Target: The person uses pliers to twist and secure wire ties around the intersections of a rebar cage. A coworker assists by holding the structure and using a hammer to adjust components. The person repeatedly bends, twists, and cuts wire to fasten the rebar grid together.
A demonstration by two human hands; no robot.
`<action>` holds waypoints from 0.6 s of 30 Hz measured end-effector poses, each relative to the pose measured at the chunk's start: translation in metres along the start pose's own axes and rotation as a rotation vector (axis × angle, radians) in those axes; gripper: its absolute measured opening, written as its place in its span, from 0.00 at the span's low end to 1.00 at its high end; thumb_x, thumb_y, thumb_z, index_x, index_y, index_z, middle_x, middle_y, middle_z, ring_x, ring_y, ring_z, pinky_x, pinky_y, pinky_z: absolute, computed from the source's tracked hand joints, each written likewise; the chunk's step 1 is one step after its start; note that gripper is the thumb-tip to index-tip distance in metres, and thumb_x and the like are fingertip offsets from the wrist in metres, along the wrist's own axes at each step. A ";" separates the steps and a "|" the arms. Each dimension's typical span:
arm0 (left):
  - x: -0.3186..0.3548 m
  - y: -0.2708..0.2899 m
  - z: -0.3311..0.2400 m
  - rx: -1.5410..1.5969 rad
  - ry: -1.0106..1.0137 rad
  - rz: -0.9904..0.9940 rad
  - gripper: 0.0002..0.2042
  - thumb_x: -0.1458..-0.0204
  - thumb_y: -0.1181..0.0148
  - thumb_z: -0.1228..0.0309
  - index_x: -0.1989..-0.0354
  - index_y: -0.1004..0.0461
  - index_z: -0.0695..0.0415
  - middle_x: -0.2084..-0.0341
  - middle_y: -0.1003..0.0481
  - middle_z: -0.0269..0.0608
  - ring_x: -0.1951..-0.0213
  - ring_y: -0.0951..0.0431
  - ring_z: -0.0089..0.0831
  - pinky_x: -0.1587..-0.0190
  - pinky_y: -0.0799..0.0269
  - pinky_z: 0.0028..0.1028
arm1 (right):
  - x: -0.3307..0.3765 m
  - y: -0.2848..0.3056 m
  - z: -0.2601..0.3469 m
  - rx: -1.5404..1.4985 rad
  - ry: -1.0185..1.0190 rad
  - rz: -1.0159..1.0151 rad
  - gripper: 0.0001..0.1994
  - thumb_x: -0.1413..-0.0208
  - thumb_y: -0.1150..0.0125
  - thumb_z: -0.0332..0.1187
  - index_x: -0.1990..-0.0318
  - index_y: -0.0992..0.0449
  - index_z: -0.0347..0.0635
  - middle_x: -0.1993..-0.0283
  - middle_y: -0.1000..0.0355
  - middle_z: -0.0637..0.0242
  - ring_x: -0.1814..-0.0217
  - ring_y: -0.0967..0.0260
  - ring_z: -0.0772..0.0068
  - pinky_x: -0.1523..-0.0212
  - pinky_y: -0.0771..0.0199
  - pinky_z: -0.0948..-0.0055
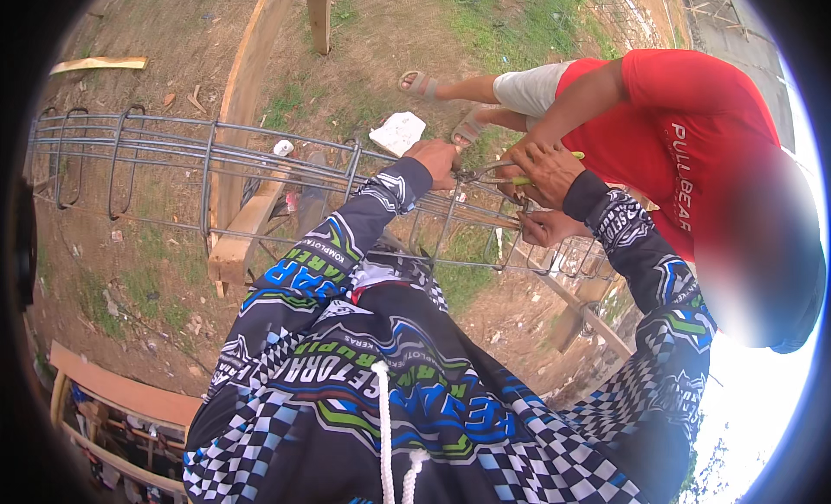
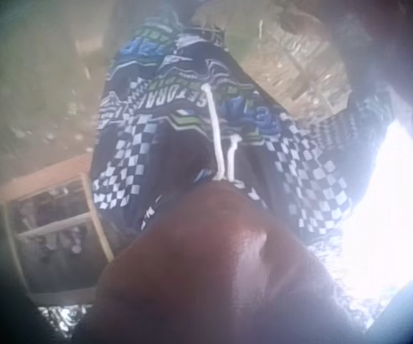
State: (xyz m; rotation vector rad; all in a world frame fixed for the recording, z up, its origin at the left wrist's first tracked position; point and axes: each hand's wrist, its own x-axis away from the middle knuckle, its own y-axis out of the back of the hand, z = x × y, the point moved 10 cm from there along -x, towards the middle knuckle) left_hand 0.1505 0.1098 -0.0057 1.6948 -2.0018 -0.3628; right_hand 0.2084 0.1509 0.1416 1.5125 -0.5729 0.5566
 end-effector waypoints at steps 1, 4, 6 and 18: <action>-0.001 0.000 0.002 -0.005 -0.001 -0.019 0.11 0.66 0.35 0.65 0.72 0.19 0.56 0.69 0.21 0.53 0.61 0.21 0.46 0.55 0.25 0.39 | -0.002 -0.002 0.000 -0.046 -0.035 0.072 0.22 0.48 0.42 0.41 0.51 0.36 0.37 0.59 0.30 0.50 0.57 0.30 0.44 0.59 0.28 0.54; -0.005 -0.006 0.004 -0.021 -0.009 -0.036 0.10 0.66 0.35 0.65 0.74 0.20 0.56 0.70 0.22 0.54 0.61 0.21 0.47 0.55 0.25 0.39 | 0.012 -0.038 0.009 -0.250 -0.229 0.263 0.21 0.45 0.45 0.43 0.54 0.37 0.33 0.63 0.28 0.46 0.61 0.28 0.45 0.60 0.28 0.54; -0.006 -0.006 0.006 -0.025 -0.003 -0.009 0.12 0.66 0.35 0.66 0.70 0.19 0.55 0.68 0.22 0.54 0.59 0.22 0.47 0.53 0.27 0.39 | 0.014 -0.025 0.033 -0.263 -0.346 0.192 0.25 0.44 0.46 0.45 0.55 0.38 0.26 0.67 0.28 0.41 0.64 0.27 0.43 0.61 0.28 0.53; 0.000 0.008 -0.003 -0.026 -0.035 0.030 0.19 0.65 0.39 0.68 0.59 0.18 0.50 0.65 0.21 0.50 0.60 0.21 0.47 0.53 0.27 0.38 | 0.027 -0.010 0.017 -0.017 -0.286 -0.055 0.19 0.39 0.52 0.44 0.53 0.32 0.35 0.58 0.29 0.45 0.58 0.28 0.46 0.60 0.28 0.52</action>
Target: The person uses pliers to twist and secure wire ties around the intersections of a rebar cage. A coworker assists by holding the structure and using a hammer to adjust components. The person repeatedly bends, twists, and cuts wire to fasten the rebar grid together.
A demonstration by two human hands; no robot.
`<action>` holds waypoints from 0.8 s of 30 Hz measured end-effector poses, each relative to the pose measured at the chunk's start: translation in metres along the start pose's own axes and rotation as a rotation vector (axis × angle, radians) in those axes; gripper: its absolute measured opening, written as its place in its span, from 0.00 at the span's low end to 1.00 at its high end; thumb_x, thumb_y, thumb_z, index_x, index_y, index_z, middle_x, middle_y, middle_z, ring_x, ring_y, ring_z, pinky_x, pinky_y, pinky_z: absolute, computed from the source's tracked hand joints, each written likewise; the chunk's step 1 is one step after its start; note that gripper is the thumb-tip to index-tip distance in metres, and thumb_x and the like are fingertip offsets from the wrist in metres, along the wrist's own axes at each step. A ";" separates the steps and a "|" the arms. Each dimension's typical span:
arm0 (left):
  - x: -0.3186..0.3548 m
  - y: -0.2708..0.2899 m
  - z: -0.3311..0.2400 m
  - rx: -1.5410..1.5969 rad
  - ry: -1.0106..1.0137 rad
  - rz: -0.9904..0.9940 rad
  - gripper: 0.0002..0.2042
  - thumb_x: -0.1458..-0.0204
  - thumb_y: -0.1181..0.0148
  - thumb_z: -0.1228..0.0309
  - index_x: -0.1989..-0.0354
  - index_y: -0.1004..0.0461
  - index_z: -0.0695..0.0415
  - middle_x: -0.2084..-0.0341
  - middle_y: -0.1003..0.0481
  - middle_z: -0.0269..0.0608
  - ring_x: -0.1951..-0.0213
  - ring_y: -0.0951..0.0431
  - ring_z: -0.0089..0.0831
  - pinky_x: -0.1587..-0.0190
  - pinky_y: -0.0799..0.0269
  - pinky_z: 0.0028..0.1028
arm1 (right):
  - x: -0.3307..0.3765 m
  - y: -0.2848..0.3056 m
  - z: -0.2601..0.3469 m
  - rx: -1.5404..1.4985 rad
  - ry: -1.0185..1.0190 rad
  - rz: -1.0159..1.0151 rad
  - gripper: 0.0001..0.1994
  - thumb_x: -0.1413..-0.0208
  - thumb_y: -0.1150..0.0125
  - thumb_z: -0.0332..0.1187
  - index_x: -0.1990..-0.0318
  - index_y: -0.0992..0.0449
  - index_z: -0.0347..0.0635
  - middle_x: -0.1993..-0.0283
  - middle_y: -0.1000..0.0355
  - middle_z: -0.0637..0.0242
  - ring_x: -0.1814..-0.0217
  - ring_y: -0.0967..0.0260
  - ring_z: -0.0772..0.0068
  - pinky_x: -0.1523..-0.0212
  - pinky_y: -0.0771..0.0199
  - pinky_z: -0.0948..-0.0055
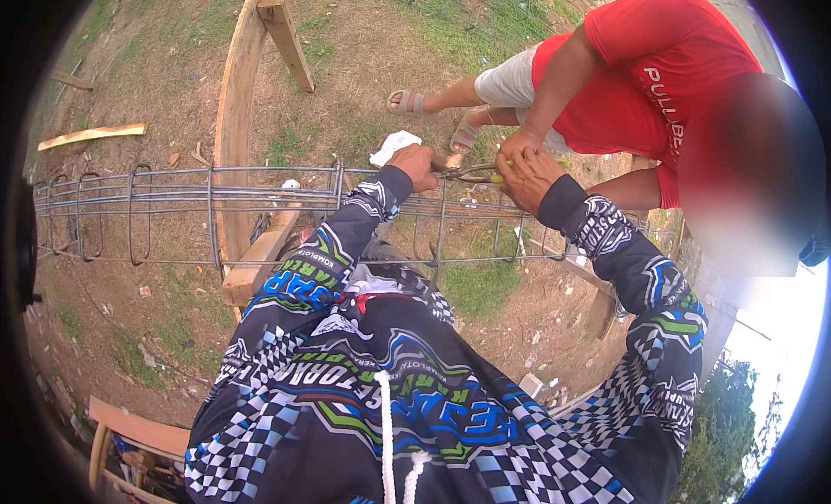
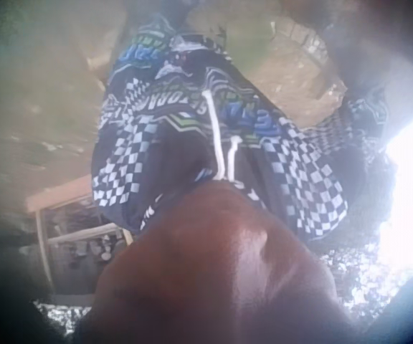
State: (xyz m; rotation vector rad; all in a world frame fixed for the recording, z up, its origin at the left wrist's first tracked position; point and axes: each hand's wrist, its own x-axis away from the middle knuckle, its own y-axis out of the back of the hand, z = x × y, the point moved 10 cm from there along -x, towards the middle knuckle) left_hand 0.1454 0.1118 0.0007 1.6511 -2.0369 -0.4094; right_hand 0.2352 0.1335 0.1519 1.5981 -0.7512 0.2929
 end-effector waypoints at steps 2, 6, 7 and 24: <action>0.001 -0.001 0.001 0.009 0.013 -0.006 0.17 0.66 0.38 0.67 0.62 0.18 0.51 0.67 0.21 0.50 0.60 0.21 0.46 0.53 0.27 0.37 | -0.010 -0.041 -0.012 -0.246 -0.091 0.363 0.21 0.36 0.56 0.46 0.53 0.32 0.34 0.62 0.27 0.44 0.62 0.27 0.44 0.59 0.27 0.50; 0.002 -0.008 -0.009 -0.049 0.049 0.085 0.17 0.66 0.38 0.67 0.63 0.18 0.51 0.67 0.21 0.49 0.61 0.21 0.45 0.53 0.26 0.37 | -0.018 -0.079 -0.029 -0.840 -0.282 1.078 0.30 0.34 0.72 0.53 0.52 0.33 0.32 0.65 0.25 0.45 0.63 0.24 0.50 0.56 0.23 0.56; 0.001 -0.007 -0.006 -0.043 0.056 0.070 0.17 0.66 0.38 0.68 0.62 0.18 0.51 0.67 0.21 0.49 0.61 0.21 0.45 0.53 0.26 0.37 | -0.017 -0.080 -0.032 -0.889 -0.361 1.166 0.32 0.34 0.75 0.54 0.52 0.33 0.32 0.64 0.25 0.46 0.62 0.24 0.52 0.55 0.22 0.58; 0.035 0.001 -0.116 0.088 -0.424 -0.361 0.44 0.69 0.33 0.66 0.37 0.44 0.57 0.44 0.38 0.54 0.42 0.38 0.51 0.38 0.46 0.47 | 0.011 -0.072 -0.025 -1.017 -0.525 0.807 0.34 0.38 0.64 0.60 0.59 0.29 0.31 0.66 0.28 0.54 0.69 0.28 0.59 0.67 0.28 0.65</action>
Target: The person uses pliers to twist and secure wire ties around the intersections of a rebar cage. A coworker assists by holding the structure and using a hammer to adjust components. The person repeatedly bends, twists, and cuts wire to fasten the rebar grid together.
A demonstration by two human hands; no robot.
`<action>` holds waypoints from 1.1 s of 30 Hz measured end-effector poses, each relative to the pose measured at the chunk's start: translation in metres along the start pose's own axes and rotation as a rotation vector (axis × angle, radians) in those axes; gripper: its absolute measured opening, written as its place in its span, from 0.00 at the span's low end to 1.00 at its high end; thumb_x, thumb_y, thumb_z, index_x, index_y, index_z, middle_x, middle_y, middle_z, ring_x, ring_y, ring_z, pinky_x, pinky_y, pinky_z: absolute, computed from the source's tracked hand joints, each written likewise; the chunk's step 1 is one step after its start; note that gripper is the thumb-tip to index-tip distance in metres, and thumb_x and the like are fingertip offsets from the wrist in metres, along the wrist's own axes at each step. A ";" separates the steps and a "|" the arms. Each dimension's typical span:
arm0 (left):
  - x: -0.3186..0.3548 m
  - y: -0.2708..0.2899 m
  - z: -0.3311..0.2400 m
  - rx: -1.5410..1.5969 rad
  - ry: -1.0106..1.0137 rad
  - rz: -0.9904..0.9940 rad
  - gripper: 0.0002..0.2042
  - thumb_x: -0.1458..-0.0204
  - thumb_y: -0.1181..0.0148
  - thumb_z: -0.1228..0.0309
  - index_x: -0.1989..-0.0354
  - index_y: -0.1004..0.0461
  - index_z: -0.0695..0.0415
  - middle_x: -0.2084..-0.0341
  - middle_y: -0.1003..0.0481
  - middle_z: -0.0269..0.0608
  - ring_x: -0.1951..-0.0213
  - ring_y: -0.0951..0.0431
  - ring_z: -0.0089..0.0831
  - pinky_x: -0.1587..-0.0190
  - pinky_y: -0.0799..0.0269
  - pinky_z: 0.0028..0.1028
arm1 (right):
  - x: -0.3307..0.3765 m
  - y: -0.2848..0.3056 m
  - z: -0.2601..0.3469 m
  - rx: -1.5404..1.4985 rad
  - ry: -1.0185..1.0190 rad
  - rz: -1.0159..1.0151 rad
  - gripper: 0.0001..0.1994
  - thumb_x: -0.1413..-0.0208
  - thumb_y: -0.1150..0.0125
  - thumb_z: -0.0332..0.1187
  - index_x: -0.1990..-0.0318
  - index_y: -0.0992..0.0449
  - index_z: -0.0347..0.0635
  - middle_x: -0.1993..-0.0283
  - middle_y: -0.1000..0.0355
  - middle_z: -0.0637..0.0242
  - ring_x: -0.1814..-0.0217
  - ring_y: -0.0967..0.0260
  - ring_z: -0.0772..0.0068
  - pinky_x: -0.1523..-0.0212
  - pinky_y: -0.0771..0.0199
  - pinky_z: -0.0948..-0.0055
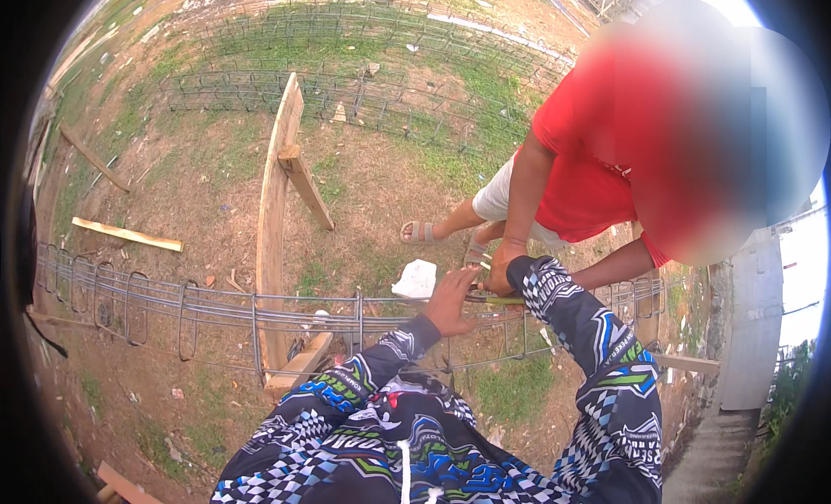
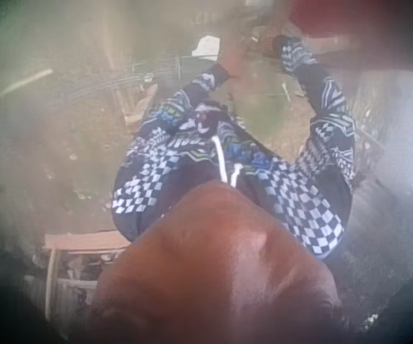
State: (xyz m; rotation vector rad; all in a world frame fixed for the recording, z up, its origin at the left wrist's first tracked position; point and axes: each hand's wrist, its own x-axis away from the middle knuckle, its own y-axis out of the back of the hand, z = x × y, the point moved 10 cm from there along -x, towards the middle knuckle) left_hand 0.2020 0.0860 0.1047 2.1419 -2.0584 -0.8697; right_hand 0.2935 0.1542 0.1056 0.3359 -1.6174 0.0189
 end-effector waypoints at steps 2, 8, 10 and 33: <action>-0.001 0.002 0.035 -0.013 0.221 -0.293 0.41 0.68 0.32 0.66 0.40 0.41 0.59 0.44 0.37 0.52 0.41 0.38 0.50 0.39 0.46 0.48 | -0.013 0.030 0.051 0.050 0.070 0.069 0.35 0.39 0.63 0.62 0.55 0.29 0.31 0.59 0.29 0.52 0.62 0.29 0.57 0.60 0.30 0.63; -0.025 -0.051 0.032 0.258 0.333 -0.214 0.19 0.63 0.34 0.67 0.60 0.27 0.58 0.70 0.23 0.50 0.64 0.24 0.50 0.60 0.30 0.43 | 0.026 0.032 0.009 -0.075 0.146 -0.176 0.41 0.45 0.58 0.68 0.47 0.29 0.33 0.47 0.29 0.49 0.49 0.29 0.56 0.45 0.32 0.63; -0.033 -0.042 0.045 0.232 0.279 -0.033 0.14 0.59 0.33 0.64 0.66 0.25 0.59 0.77 0.24 0.48 0.73 0.23 0.44 0.68 0.28 0.37 | 0.040 0.054 0.025 0.046 0.354 -0.444 0.42 0.48 0.55 0.71 0.50 0.26 0.34 0.53 0.25 0.55 0.56 0.26 0.63 0.50 0.29 0.69; -0.022 -0.019 0.010 0.041 0.254 -0.490 0.24 0.62 0.27 0.66 0.56 0.28 0.62 0.67 0.24 0.42 0.66 0.23 0.28 0.67 0.27 0.30 | 0.037 0.045 -0.026 -2.012 0.870 -1.374 0.13 0.46 0.36 0.36 0.75 0.30 0.40 0.78 0.32 0.69 0.78 0.35 0.79 0.76 0.36 0.80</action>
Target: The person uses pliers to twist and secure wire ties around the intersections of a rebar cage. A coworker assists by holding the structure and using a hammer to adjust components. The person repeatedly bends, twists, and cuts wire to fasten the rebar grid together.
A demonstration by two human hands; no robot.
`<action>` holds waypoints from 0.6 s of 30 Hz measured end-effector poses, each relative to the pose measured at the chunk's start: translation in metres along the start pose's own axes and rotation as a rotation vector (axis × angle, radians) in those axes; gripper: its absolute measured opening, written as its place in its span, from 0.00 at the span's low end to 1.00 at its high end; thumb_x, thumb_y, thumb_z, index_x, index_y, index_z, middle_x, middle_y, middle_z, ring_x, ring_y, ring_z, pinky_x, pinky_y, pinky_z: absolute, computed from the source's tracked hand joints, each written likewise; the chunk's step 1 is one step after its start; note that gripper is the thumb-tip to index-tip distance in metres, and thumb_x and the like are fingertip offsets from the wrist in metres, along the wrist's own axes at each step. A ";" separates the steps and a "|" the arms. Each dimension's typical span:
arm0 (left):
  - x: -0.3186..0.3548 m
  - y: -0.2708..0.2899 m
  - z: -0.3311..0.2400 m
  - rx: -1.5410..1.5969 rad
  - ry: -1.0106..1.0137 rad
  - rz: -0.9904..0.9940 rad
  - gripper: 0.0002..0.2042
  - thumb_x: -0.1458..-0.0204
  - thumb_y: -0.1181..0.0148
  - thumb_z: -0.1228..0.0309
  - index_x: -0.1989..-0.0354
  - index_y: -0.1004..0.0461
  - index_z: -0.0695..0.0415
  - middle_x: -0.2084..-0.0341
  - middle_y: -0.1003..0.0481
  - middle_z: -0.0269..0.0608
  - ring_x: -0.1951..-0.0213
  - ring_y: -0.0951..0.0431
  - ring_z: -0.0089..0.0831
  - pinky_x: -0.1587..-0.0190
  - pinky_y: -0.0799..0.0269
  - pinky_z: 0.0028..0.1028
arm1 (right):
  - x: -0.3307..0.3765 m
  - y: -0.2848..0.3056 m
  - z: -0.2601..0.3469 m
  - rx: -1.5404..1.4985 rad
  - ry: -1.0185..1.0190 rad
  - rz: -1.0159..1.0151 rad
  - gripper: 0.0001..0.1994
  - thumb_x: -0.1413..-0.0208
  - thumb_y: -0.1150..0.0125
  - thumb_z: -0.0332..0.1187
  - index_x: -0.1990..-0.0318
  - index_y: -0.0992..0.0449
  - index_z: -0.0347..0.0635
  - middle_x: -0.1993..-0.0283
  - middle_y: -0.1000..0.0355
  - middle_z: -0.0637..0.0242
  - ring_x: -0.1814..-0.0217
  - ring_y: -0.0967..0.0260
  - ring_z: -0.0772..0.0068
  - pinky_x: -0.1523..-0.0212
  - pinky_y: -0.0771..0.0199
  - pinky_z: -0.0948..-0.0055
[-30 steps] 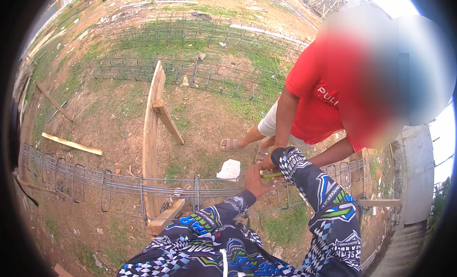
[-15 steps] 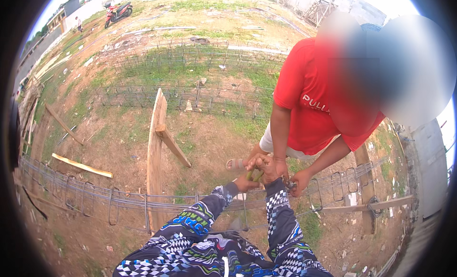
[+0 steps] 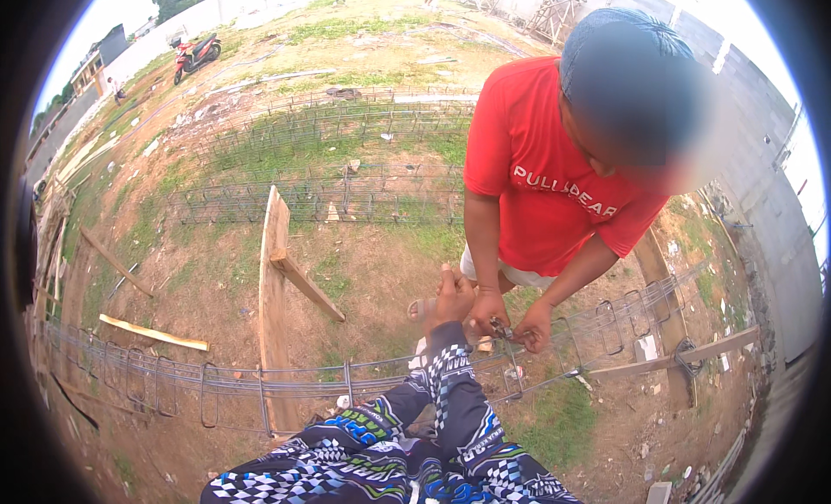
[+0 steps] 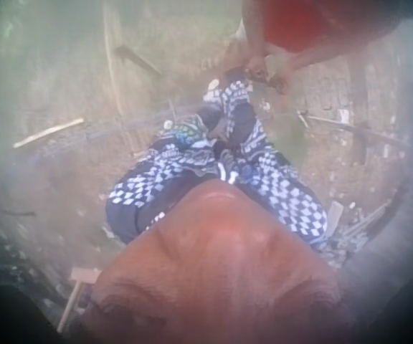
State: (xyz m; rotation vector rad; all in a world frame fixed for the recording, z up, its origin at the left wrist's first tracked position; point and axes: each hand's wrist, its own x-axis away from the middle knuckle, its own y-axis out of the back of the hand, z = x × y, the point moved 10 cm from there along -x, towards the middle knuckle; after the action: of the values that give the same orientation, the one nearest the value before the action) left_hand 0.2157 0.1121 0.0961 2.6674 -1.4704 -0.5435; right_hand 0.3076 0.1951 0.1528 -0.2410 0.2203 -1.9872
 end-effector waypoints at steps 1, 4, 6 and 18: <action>-0.006 -0.007 0.004 0.013 0.017 0.028 0.25 0.62 0.26 0.66 0.56 0.29 0.62 0.67 0.24 0.41 0.67 0.23 0.28 0.67 0.27 0.30 | 0.004 -0.002 -0.003 0.013 0.131 -0.041 0.12 0.46 0.35 0.37 0.73 0.30 0.41 0.77 0.32 0.70 0.78 0.35 0.79 0.75 0.34 0.79; -0.032 -0.016 0.032 0.130 0.073 0.222 0.25 0.62 0.26 0.68 0.56 0.31 0.61 0.67 0.24 0.40 0.69 0.23 0.28 0.69 0.27 0.30 | 0.000 -0.021 -0.011 -0.014 -0.005 0.269 0.13 0.45 0.36 0.39 0.69 0.30 0.41 0.74 0.31 0.71 0.78 0.35 0.78 0.74 0.32 0.77; -0.038 -0.031 0.023 0.328 0.242 0.589 0.25 0.62 0.26 0.69 0.56 0.32 0.60 0.67 0.25 0.39 0.70 0.23 0.28 0.70 0.28 0.30 | 0.004 -0.032 -0.012 0.010 -0.159 0.652 0.14 0.43 0.38 0.42 0.70 0.30 0.41 0.75 0.33 0.70 0.78 0.35 0.76 0.75 0.31 0.73; -0.046 -0.042 0.091 0.263 0.269 0.585 0.34 0.60 0.28 0.60 0.44 0.35 0.59 0.60 0.25 0.47 0.58 0.23 0.41 0.55 0.29 0.34 | 0.010 -0.053 -0.025 0.154 0.119 0.557 0.14 0.48 0.32 0.40 0.73 0.29 0.42 0.80 0.33 0.71 0.80 0.35 0.78 0.75 0.31 0.77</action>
State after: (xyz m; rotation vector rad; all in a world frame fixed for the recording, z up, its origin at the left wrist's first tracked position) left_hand 0.1978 0.1844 0.0150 2.1668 -2.2069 0.0510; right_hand 0.2505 0.2087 0.1433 0.0398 0.1846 -1.4560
